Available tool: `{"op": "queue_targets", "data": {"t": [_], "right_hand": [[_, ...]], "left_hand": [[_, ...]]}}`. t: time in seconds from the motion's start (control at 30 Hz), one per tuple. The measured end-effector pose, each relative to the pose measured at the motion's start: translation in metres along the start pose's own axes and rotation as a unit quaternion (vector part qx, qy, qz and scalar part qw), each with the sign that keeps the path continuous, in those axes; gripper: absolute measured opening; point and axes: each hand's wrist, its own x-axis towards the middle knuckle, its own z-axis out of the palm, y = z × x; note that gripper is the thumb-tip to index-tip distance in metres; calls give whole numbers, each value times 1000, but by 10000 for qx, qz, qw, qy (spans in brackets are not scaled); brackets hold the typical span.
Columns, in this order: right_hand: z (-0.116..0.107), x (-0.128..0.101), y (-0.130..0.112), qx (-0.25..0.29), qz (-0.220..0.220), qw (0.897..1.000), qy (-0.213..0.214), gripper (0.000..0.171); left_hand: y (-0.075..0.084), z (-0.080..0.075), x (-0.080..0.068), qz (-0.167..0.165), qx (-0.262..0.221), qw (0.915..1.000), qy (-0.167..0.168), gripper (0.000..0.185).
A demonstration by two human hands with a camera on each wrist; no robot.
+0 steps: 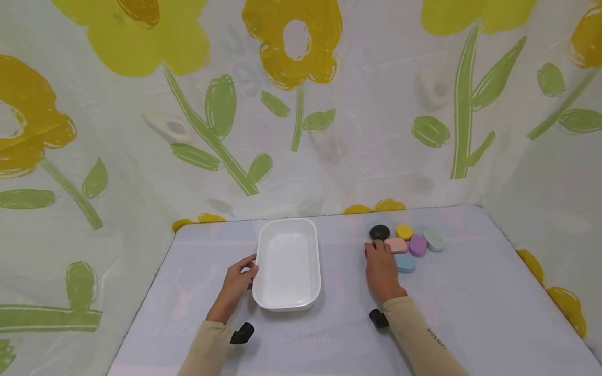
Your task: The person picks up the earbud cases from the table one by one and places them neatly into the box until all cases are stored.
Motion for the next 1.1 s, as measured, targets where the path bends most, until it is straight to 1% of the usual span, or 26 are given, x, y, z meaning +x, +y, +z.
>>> {"op": "queue_targets", "data": {"t": [0.13,0.3,0.37,0.53,0.67,0.87,1.0,1.1], "right_hand": [[-4,1,0,135,82,9998,-96,39],[-9,7,1,409,377,9973,-474,43],[-11,9,1,609,439,9957,-544,45],[-15,15,-2,1139,340,9922,-374,47],[-24,21,-14,1332,254,9904,-252,48],[-38,29,-42,1515,156,9879,-309,50],[-42,34,-60,1880,42,9817,-285,52],[-43,37,-73,2053,-71,9782,-301,53]], "left_hand": [[3,0,0,-98,-29,9999,8,45],[3,0,2,-131,-127,9998,-53,45],[3,1,3,-110,-175,9998,-70,45],[6,4,3,-57,-263,9996,-83,46],[6,5,4,-40,-319,9994,-89,45],[6,7,2,-63,-364,9992,-131,45],[4,8,1,-63,-398,9990,-184,46],[1,10,2,-70,-424,9989,-212,46]]}}
